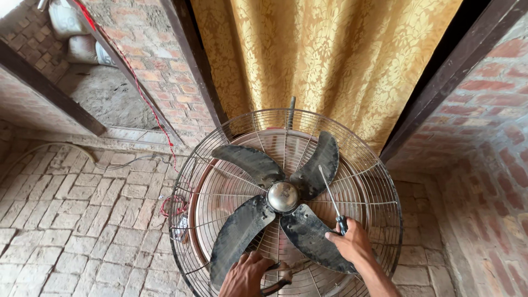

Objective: The person uses a screwdriver to remove the central nut from a standing fan, detaching the fan blades. They then reattach the fan blades and tighten the nut to secure them back onto the motor shaft.

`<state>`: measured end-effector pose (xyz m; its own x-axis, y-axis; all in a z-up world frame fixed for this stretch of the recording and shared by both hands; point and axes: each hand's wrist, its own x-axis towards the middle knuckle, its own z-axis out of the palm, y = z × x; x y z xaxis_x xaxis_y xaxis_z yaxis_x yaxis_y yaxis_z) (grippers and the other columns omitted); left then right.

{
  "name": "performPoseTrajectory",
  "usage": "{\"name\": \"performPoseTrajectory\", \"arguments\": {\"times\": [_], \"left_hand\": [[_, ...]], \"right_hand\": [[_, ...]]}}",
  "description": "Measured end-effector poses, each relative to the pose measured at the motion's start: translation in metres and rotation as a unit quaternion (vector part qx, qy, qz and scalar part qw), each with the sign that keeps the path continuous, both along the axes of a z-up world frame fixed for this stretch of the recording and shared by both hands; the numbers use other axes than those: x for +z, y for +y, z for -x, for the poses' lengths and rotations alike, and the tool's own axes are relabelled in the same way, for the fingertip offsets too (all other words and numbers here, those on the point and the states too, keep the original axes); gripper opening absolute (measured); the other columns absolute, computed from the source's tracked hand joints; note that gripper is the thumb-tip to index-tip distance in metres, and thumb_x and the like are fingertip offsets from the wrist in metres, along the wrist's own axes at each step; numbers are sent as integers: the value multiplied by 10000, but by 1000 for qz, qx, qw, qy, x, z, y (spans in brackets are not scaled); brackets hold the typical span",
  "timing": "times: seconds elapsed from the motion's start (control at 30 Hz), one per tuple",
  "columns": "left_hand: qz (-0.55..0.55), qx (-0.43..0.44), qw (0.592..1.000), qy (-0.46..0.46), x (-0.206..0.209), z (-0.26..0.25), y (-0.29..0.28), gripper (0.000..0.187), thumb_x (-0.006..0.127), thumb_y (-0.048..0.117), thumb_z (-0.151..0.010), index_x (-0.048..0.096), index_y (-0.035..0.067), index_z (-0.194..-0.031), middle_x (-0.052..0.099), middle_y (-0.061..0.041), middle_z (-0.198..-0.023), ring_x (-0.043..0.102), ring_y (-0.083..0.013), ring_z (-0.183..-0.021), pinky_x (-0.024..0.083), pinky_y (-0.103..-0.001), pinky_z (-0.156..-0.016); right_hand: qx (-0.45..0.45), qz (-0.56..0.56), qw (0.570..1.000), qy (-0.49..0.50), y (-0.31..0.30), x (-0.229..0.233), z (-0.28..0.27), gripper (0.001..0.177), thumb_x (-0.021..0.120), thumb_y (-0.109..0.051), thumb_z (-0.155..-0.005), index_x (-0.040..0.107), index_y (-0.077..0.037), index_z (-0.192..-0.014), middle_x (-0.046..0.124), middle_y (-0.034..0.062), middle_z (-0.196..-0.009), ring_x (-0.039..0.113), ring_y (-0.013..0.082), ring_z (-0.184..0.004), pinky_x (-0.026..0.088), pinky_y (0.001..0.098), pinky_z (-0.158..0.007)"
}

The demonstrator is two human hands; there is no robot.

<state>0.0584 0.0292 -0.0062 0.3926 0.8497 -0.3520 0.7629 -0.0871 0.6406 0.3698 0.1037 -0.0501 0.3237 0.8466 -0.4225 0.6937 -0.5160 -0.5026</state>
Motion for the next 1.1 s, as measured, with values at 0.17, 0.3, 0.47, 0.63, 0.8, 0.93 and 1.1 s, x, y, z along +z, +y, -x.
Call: {"name": "performPoseTrajectory", "arguments": {"times": [0.17,0.3,0.47,0.63,0.8,0.93,1.1], "left_hand": [[49,-22,998,-16,-17,7,2,404,820,410,-874,738,149,-1172,711,-64,-1181,679,-225,-1118,527,-434,-1045],[22,-56,998,-23,-46,21,0,319,788,330,-858,776,218,-1157,735,-42,-1192,661,-220,-1153,514,-417,-1069],[-21,-26,998,-46,-31,13,-9,396,873,379,-824,764,220,-1170,712,-42,-1264,624,-229,-1225,462,-426,-1110],[-36,34,997,-51,21,6,-13,477,922,370,-732,771,197,-1150,675,-33,-1350,561,-232,-1321,400,-453,-1153],[-98,121,982,111,36,5,20,1011,949,384,-693,429,162,-1531,347,-105,-1624,343,-343,-1451,326,-534,-1146],[-13,121,969,216,24,2,37,1175,946,475,-718,249,183,-1617,236,-71,-1683,280,-334,-1470,282,-552,-1202],[-7,133,963,234,18,-5,44,1069,936,479,-708,348,165,-1543,317,-85,-1632,379,-351,-1449,426,-522,-1146]], "right_hand": [[-17,-17,1000,18,1,-7,-2,296,857,-262,-816,616,-98,-866,590,27,-749,540,171,-622,498,336,-552],[-12,-4,1000,15,-1,-11,-7,311,867,-264,-815,615,-90,-868,579,33,-742,527,176,-618,487,337,-553],[-12,16,1000,11,2,-5,-2,302,851,-276,-838,611,-95,-871,586,30,-743,526,171,-618,483,333,-555],[-6,34,999,11,0,4,1,293,821,-283,-864,584,-112,-886,575,31,-755,535,170,-624,495,338,-551],[39,-27,995,-84,-7,12,10,309,842,-305,-833,601,-115,-867,609,32,-823,586,181,-709,553,362,-650],[90,-166,967,-173,-13,17,27,393,931,-333,-691,626,-106,-792,622,60,-946,586,214,-884,505,428,-899],[142,-319,914,-205,-14,-4,33,455,935,-331,-591,613,-110,-824,642,92,-956,615,244,-960,342,631,-1144]]}}
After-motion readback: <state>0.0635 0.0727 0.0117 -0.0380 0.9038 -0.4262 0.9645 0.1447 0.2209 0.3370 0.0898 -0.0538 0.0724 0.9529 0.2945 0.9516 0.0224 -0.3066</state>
